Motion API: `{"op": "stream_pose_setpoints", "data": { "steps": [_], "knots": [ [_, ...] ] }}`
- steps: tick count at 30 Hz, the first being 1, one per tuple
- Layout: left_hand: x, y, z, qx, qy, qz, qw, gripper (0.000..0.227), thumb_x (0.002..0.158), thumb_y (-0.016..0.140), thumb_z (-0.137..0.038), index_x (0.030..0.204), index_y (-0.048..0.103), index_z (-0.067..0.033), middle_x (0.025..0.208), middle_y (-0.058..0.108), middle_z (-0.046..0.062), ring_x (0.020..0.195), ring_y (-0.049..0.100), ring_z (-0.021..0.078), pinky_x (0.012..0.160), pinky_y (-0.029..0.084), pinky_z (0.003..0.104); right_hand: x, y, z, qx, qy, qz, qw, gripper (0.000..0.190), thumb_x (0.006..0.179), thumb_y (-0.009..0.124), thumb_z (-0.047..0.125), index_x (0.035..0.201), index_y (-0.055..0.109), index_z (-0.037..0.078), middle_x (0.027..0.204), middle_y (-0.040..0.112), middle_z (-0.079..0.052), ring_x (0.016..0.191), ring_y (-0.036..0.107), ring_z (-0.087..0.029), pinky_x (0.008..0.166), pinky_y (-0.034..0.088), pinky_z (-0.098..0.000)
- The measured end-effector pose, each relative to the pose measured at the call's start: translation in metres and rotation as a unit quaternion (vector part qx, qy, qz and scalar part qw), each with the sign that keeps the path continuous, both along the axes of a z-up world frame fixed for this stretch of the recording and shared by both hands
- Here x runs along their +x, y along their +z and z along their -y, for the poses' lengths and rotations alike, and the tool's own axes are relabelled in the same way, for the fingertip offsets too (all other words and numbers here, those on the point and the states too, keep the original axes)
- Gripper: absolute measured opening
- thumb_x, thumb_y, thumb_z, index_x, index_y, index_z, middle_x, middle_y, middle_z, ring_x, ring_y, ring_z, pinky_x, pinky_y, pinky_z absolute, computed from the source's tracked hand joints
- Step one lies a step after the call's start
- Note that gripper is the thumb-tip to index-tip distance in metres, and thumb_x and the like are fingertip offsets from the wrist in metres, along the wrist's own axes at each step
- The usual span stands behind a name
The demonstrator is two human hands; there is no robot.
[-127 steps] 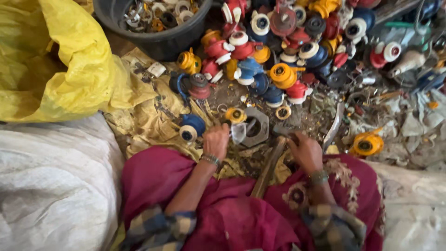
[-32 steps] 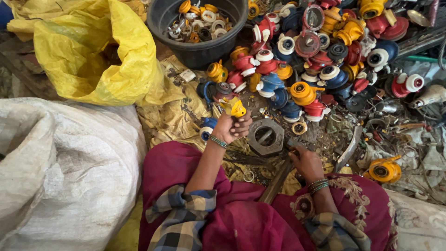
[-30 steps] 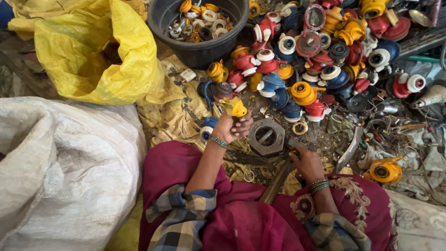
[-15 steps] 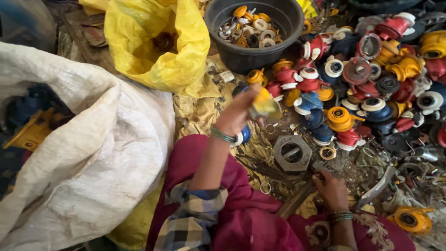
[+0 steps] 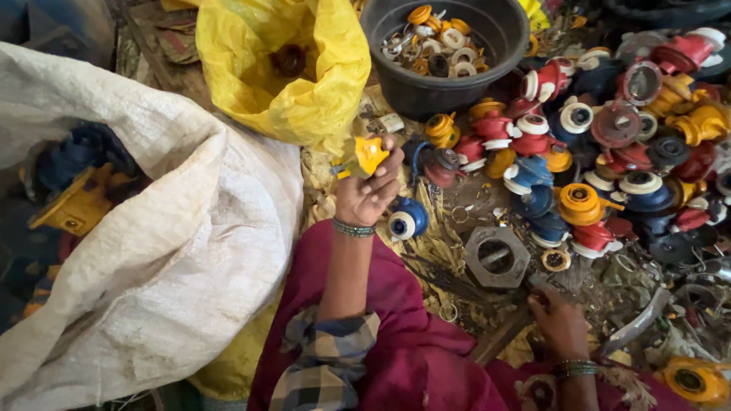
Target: The person sits on the floor and uses a hammer and metal block to break apart yellow plastic components. They repeatedly strike the parts to separate them and place the broken pieces into a nearby sack.
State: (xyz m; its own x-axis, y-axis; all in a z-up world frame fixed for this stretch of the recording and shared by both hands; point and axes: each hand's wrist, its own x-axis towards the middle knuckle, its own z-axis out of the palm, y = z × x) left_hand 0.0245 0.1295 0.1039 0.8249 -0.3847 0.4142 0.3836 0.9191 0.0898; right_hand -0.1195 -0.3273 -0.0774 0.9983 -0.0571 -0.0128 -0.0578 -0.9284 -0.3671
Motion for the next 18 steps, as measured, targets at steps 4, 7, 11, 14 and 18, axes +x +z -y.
{"op": "stream_pose_setpoints", "data": {
  "steps": [4,7,11,14,18],
  "knots": [
    [0.000,-0.011,-0.003,0.023,0.001,0.016,1.000,0.039,0.115,0.043,-0.037,0.108,0.054,-0.0001,0.076,0.048,0.004,0.043,0.032,0.0047,0.044,0.034,0.022,-0.001,0.003,-0.003,0.021,-0.052,-0.054,0.997,0.036,0.091,0.070,0.038,0.121,0.073,0.019,0.102,0.077,-0.014,0.094,0.074,-0.036,0.081,0.057,-0.0481],
    [0.002,-0.016,-0.006,0.051,0.002,0.036,0.998,0.042,0.115,0.041,-0.039,0.104,0.055,-0.0009,0.071,0.045,0.003,0.041,0.029,0.0052,0.041,0.031,0.022,0.002,0.007,-0.006,0.028,-0.038,-0.045,0.998,0.034,0.092,0.070,0.037,0.120,0.073,0.017,0.101,0.077,-0.014,0.094,0.074,-0.035,0.081,0.058,-0.0465],
    [0.005,-0.022,-0.007,0.037,-0.041,0.062,0.997,0.044,0.113,0.042,-0.040,0.098,0.057,-0.0011,0.068,0.046,0.005,0.041,0.032,0.0085,0.041,0.030,0.025,0.004,0.010,-0.008,0.040,-0.020,-0.032,0.998,0.034,0.091,0.070,0.034,0.120,0.073,0.015,0.103,0.077,-0.013,0.092,0.074,-0.034,0.079,0.058,-0.0459],
    [0.004,-0.023,-0.007,0.046,-0.058,0.087,0.993,0.048,0.112,0.043,-0.042,0.095,0.059,0.0005,0.066,0.047,0.006,0.043,0.033,0.0116,0.040,0.031,0.026,0.004,0.011,-0.008,0.039,-0.013,-0.030,0.999,0.034,0.091,0.070,0.033,0.120,0.073,0.014,0.104,0.077,-0.014,0.093,0.074,-0.034,0.081,0.058,-0.0452],
    [0.001,-0.019,-0.005,0.068,-0.032,0.137,0.988,0.050,0.112,0.045,-0.042,0.093,0.061,0.0009,0.067,0.050,0.008,0.046,0.039,0.0123,0.041,0.034,0.027,0.003,0.012,-0.009,0.038,-0.019,-0.034,0.999,0.034,0.091,0.070,0.033,0.119,0.074,0.014,0.105,0.077,-0.015,0.095,0.074,-0.034,0.083,0.058,-0.0449]
  ]
}}
